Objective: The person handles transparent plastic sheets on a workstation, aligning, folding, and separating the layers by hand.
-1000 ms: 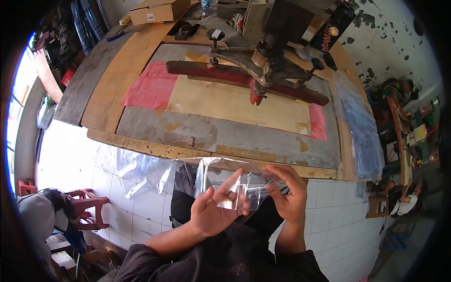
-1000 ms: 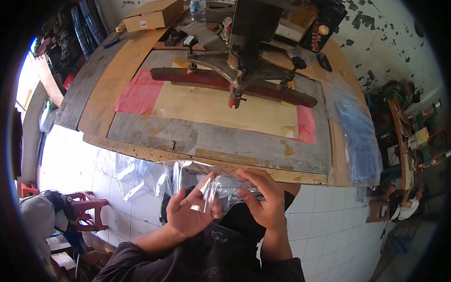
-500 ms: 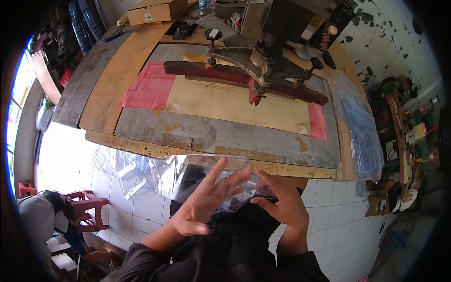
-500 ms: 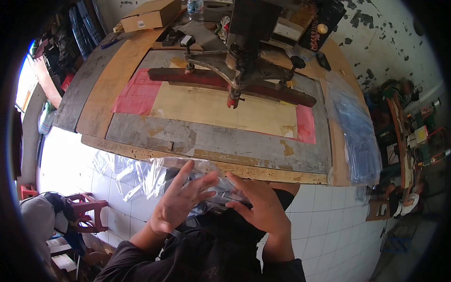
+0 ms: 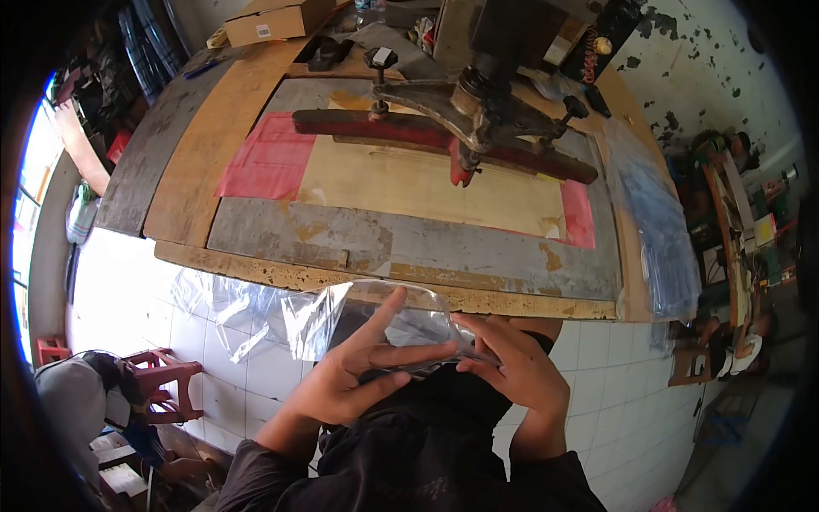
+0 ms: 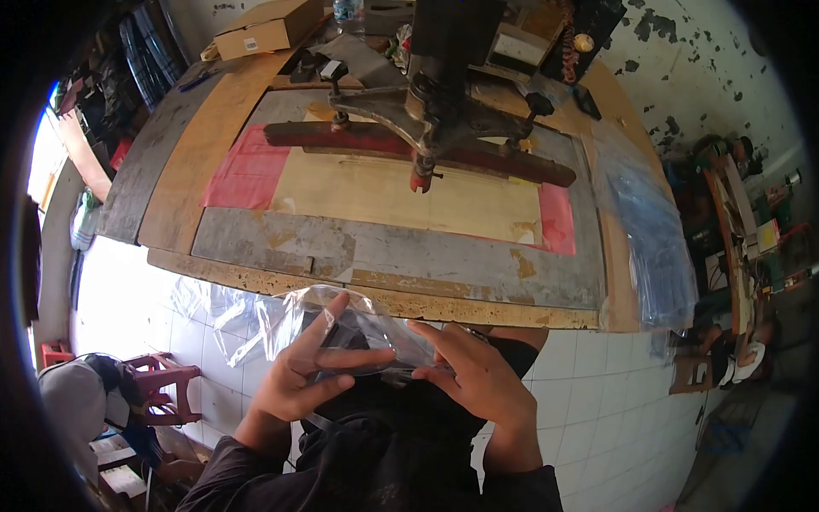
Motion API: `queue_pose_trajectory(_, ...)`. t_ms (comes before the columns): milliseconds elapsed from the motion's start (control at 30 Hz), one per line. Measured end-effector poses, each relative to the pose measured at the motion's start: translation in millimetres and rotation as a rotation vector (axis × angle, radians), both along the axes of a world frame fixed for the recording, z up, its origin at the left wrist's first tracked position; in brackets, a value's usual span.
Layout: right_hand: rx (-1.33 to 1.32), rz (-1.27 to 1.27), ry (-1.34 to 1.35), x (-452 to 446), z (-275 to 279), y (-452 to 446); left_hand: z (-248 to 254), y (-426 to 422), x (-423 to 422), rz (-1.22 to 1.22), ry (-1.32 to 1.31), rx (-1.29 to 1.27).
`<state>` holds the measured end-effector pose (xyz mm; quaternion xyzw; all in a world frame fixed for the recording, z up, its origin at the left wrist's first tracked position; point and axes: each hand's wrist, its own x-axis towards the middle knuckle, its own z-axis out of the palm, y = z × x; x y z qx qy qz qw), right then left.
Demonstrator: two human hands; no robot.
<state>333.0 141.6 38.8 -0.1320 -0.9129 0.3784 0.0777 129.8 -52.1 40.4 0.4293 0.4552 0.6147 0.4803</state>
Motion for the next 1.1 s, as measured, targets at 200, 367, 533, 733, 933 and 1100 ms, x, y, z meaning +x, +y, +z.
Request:
queue_pose_trajectory(200, 0.01, 0.012, -0.01, 2, 1, 0, -8, 0, -1, 0.001, -0.096, -0.002)
queue_pose_trajectory(367, 0.006, 0.042, -0.004, 6, -6, 0, -33, 9, -4, -0.099, -0.516, 0.206)
queue_pose_trajectory(533, -0.086, 0.049, -0.042, 10, -7, 0, -45, 17, 1, -0.148, -0.732, 0.208)
queue_pose_trajectory(733, -0.081, 0.021, -0.022, 11, -5, 3, -45, 20, -1, -0.159, -0.623, 0.253)
queue_pose_trajectory(933, -0.084, -0.176, -0.003, 20, -2, 7, -7, 18, -7, 0.029, 0.415, 0.017)
queue_pose_trajectory(1100, -0.091, -0.155, 0.017, 22, -2, 9, -3, 23, -7, 0.097, 0.495, 0.002)
